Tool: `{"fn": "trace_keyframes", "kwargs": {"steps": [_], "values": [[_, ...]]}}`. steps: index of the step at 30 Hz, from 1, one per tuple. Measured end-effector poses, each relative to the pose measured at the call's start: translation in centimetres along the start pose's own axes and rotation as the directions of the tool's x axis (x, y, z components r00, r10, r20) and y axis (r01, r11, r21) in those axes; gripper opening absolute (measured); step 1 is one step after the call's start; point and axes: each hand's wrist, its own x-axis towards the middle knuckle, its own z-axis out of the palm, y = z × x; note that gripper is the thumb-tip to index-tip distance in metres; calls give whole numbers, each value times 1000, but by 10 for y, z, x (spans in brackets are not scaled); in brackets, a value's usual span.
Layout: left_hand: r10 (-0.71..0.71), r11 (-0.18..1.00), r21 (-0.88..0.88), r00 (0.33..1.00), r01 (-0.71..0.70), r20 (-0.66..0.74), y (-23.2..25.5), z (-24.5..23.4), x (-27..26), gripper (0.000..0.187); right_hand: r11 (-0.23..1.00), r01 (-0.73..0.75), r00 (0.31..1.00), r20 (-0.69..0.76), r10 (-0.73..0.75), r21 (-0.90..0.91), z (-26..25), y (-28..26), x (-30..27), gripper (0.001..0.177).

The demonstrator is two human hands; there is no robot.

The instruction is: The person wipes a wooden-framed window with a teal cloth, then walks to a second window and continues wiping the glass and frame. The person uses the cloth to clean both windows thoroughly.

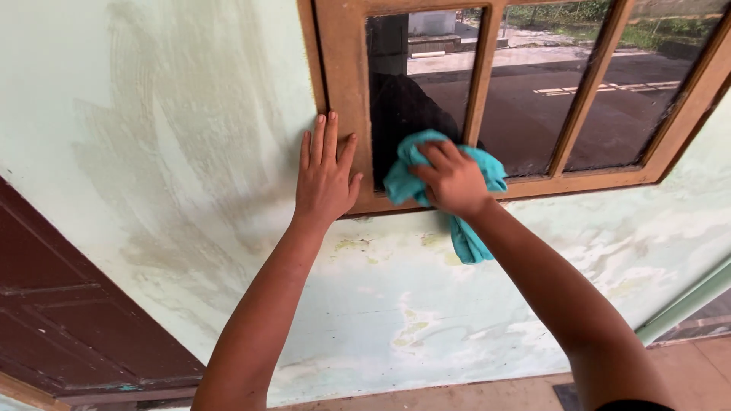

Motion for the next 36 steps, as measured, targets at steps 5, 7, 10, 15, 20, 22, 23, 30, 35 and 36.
{"fn": "trace_keyframes", "kwargs": {"steps": [5,7,10,15,20,22,23,30,35,36], "values": [[-82,996,-28,997,82,-11,42,-5,28,81,999,-29,973,-229,23,-20,-13,34,108,29],[-142,989,-36,989,144,32,50,-4,31,95,1000,-29,960,-279,25,-9,3,39,140,34],[-155,988,3,980,156,128,52,3,34,107,993,-52,968,-248,24,-108,27,47,154,23],[-198,977,109,966,182,168,56,-6,30,104,953,-128,990,-88,107,-275,-4,62,129,22],[-251,963,157,945,221,212,64,-11,33,104,919,-240,954,-249,165,-311,-26,104,85,12],[-265,956,193,935,223,234,65,-13,36,105,936,-238,934,-324,148,-261,-37,112,63,23],[-279,953,183,931,239,237,67,-14,38,104,936,-272,920,-344,185,-222,-37,117,47,14],[-316,942,184,926,280,207,101,-17,45,101,955,-277,943,-219,250,-104,-20,77,-68,24],[-141,990,15,953,142,270,145,8,36,95,956,-250,966,-112,235,-152,-12,48,-126,18],[-101,988,-86,963,126,251,152,12,35,94,959,-188,978,-132,162,-213,-16,46,-130,19]]}}
